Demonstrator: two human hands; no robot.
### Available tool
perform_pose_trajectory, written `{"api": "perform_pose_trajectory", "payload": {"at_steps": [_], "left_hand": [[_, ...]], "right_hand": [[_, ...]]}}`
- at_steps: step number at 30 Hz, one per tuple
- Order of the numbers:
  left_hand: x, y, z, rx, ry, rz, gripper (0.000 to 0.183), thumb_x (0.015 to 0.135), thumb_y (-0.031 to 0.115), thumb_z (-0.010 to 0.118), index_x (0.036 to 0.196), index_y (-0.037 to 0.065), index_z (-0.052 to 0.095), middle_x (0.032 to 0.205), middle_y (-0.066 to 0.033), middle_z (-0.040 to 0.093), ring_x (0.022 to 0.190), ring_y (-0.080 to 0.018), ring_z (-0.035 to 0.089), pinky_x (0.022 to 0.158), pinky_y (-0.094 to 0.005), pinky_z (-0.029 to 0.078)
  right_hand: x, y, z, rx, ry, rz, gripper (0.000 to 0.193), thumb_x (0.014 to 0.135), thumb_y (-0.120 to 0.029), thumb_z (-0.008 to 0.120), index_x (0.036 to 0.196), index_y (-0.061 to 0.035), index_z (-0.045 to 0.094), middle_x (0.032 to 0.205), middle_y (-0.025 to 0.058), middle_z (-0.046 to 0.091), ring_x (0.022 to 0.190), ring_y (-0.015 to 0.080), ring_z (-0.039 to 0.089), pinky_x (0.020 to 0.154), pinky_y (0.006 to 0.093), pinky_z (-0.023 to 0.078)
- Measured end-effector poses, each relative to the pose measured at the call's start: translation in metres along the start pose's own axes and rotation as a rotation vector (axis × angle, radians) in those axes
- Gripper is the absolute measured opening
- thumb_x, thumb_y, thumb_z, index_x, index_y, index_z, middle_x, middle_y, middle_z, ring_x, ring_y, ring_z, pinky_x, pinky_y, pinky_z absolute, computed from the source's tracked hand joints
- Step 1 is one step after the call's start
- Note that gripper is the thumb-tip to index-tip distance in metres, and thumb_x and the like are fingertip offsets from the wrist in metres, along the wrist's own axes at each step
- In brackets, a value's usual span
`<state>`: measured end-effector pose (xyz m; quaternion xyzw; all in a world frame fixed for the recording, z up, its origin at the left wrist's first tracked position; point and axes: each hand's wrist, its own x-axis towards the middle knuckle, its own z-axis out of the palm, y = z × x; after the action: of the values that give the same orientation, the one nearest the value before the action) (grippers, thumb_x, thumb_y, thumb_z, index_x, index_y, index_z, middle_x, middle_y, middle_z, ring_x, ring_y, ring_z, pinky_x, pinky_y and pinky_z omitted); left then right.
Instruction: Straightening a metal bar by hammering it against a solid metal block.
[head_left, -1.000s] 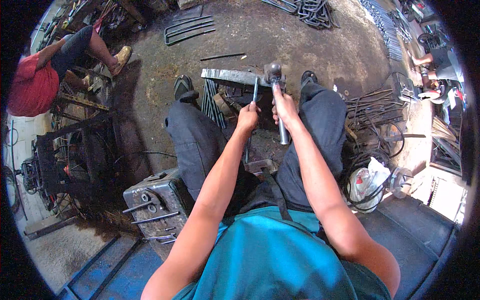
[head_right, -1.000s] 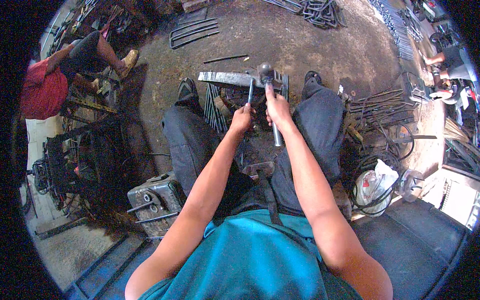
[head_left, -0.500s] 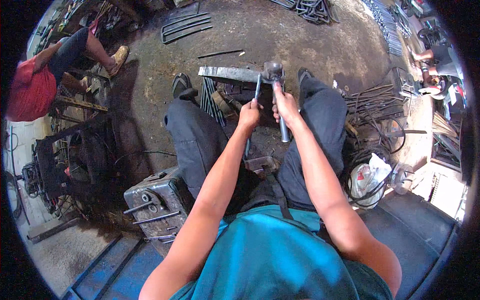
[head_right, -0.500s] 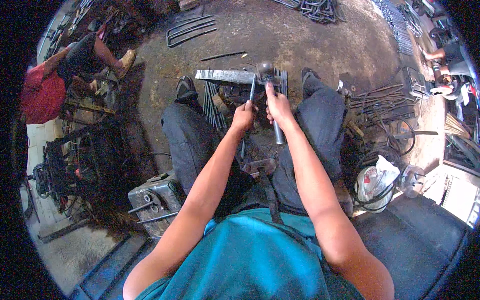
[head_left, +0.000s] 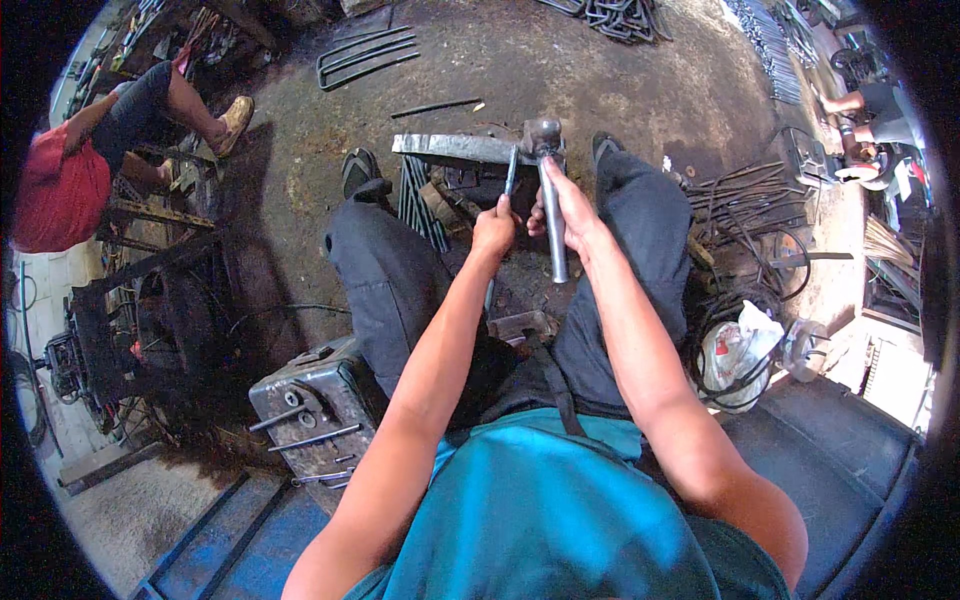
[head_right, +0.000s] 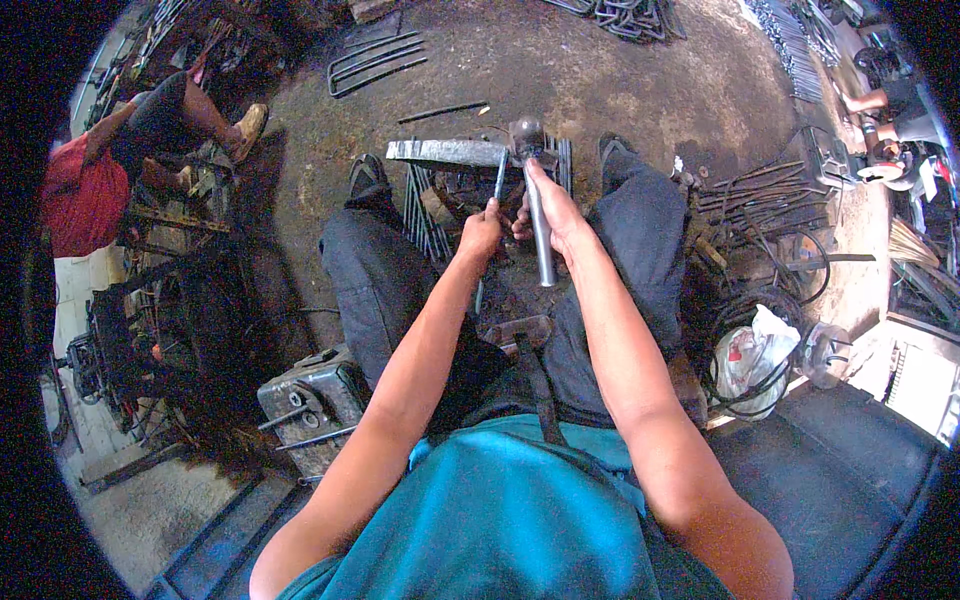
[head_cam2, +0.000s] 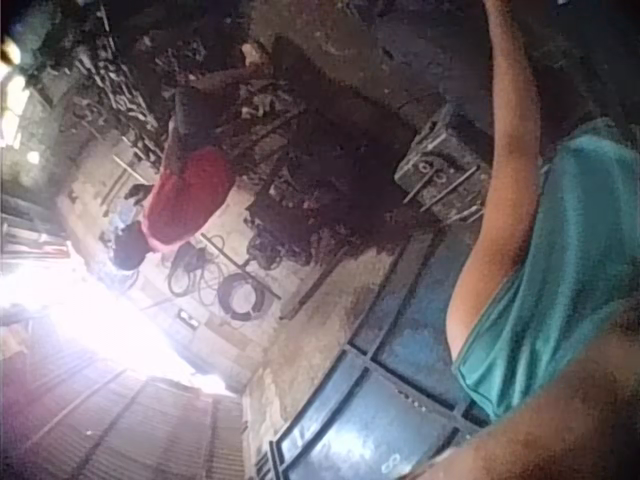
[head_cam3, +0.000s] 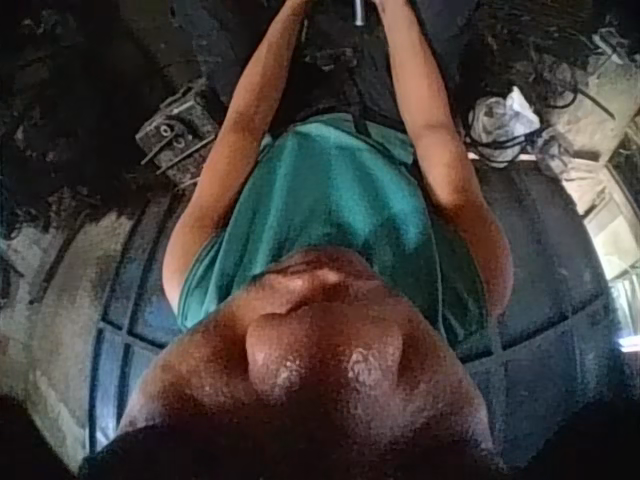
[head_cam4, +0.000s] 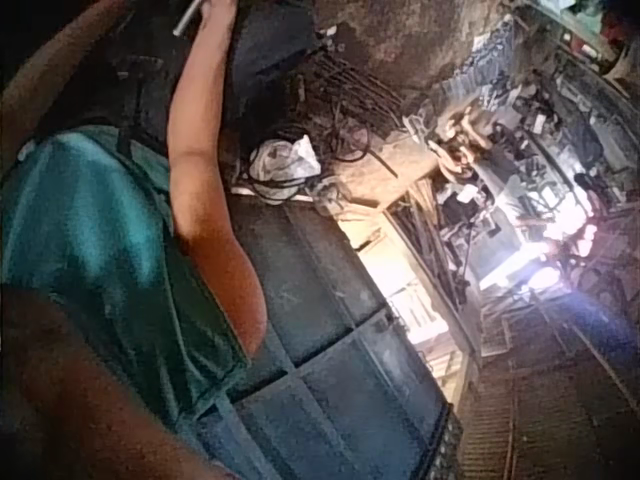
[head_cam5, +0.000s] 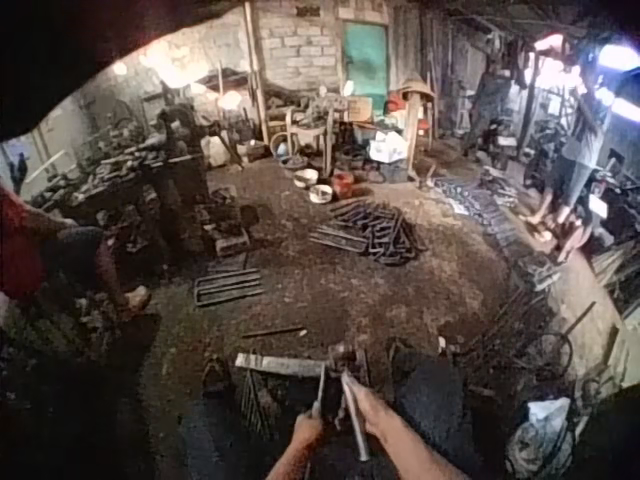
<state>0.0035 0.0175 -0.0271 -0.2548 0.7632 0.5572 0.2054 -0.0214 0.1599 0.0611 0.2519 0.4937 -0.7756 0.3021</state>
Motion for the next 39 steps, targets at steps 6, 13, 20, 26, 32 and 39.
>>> {"api": "perform_pose_trajectory", "payload": {"at_steps": [6,13,20,26,32,39], "left_hand": [[-0.007,0.013,0.002,-0.008,-0.040,-0.091,0.065,0.097,0.053,0.036,0.081,-0.002,0.068,0.081,-0.0246,0.067,0.084,-0.0380,0.066,0.077,-0.0451,0.048],[0.009,-0.010,0.006,0.185,0.144,0.136,0.066,0.097,0.054,0.042,0.080,-0.006,0.064,0.066,-0.0102,0.058,0.060,-0.0182,0.055,0.060,-0.0355,0.045],[0.008,-0.011,0.000,-0.047,-0.128,-0.021,0.073,0.097,0.057,0.035,0.078,-0.008,0.062,0.068,-0.0178,0.059,0.069,-0.0266,0.061,0.067,-0.0428,0.046],[0.006,-0.009,-0.001,-0.085,-0.162,0.008,0.074,0.096,0.060,0.035,0.066,-0.003,0.058,0.056,-0.0098,0.053,0.049,-0.0234,0.052,0.046,-0.0418,0.040],[0.005,-0.006,-0.002,-0.076,-0.148,0.014,0.072,0.096,0.059,0.036,0.068,-0.002,0.059,0.058,-0.0102,0.054,0.049,-0.0220,0.052,0.046,-0.0396,0.040],[0.006,-0.008,0.000,-0.120,-0.161,-0.065,0.073,0.097,0.058,0.035,0.073,-0.006,0.062,0.065,-0.0160,0.059,0.061,-0.0265,0.058,0.059,-0.0413,0.046]], "right_hand": [[0.000,-0.005,-0.006,0.030,-0.085,0.100,0.063,0.083,-0.073,0.049,0.073,-0.0110,0.049,0.052,0.0013,0.044,0.039,0.0148,0.042,0.041,0.0301,0.039],[0.000,0.001,0.000,-0.087,-0.001,0.004,0.063,0.085,-0.073,0.048,0.071,-0.0109,0.047,0.051,-0.0020,0.040,0.037,0.0095,0.038,0.037,0.0265,0.032],[-0.008,0.000,0.008,-0.098,0.019,-0.080,0.061,0.091,-0.069,0.041,0.071,-0.0117,0.046,0.049,-0.0027,0.036,0.034,0.0094,0.035,0.034,0.0255,0.030],[-0.015,-0.021,0.016,-0.026,-0.232,-0.252,0.061,0.092,-0.069,0.037,0.071,-0.0116,0.045,0.048,-0.0029,0.035,0.033,0.0081,0.034,0.032,0.0245,0.030],[0.013,-0.004,0.009,-0.116,-0.061,-0.064,0.062,0.090,-0.070,0.039,0.067,-0.0134,0.046,0.045,-0.0033,0.036,0.032,0.0093,0.035,0.032,0.0258,0.030],[0.000,-0.010,0.015,0.006,-0.229,-0.202,0.063,0.092,-0.069,0.035,0.069,-0.0113,0.044,0.046,-0.0026,0.034,0.031,0.0088,0.032,0.031,0.0243,0.031]]}}
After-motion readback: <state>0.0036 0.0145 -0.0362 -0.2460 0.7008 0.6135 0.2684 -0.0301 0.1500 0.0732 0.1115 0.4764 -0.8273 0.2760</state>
